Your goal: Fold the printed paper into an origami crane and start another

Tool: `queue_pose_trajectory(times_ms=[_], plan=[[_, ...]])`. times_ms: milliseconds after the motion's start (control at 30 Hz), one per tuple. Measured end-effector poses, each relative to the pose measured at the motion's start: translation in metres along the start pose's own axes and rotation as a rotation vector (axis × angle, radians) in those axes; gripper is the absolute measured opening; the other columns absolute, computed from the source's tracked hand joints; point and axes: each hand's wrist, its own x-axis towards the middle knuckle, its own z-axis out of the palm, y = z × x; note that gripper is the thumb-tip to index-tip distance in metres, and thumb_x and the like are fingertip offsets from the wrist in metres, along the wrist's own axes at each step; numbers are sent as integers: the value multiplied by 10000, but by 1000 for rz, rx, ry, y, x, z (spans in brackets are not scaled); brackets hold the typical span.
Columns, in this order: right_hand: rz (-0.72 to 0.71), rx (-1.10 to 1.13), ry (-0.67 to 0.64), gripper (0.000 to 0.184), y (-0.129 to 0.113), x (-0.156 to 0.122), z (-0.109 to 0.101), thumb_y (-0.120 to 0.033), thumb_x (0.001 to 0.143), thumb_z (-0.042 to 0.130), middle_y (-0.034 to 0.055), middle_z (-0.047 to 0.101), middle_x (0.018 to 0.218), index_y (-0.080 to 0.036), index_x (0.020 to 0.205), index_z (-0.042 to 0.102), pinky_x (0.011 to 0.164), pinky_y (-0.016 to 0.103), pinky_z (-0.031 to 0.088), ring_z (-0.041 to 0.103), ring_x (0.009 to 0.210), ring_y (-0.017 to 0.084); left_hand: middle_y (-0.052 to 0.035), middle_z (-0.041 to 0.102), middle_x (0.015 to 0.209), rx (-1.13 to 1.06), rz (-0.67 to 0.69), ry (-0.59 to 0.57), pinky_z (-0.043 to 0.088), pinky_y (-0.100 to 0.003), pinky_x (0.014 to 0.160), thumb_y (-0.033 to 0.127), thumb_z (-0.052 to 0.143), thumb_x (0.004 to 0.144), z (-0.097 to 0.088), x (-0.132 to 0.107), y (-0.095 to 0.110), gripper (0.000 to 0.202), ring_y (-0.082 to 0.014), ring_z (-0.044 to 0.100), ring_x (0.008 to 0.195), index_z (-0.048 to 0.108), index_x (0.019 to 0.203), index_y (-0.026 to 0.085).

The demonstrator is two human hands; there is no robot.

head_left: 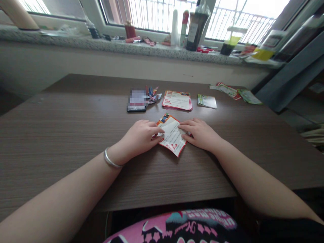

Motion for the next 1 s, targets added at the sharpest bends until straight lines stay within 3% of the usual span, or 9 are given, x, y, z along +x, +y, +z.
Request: queue_pose_trajectory(times_ms=[333,767,1000], plan=[[-16,112,-27,352,5,-3,-1,-331,894,587,71,642,1253,-263,1233,656,973,438,452,573,1110,258,-74,673,935,107,26,-101,446,-331,762,370,526,935,-5,-3,1,267,-200,603,832,734,1079,287],[-82,242,-89,448,16,-11,-5,-407,750,747,96,596,1338,-223,1153,679,1025,451,445,558,1198,272,-56,692,912,212,-73,-217,424,-306,712,399,534,906,-19,-13,-6,256,-204,626,821,763,967,301],[-71,220,-100,256,19,-9,-6,-283,825,668,64,636,1298,-228,1071,716,1010,406,467,596,1162,231,-40,699,901,233,-71,-262,383,-298,659,518,548,885,-25,-14,-5,295,-205,635,793,761,964,330]])
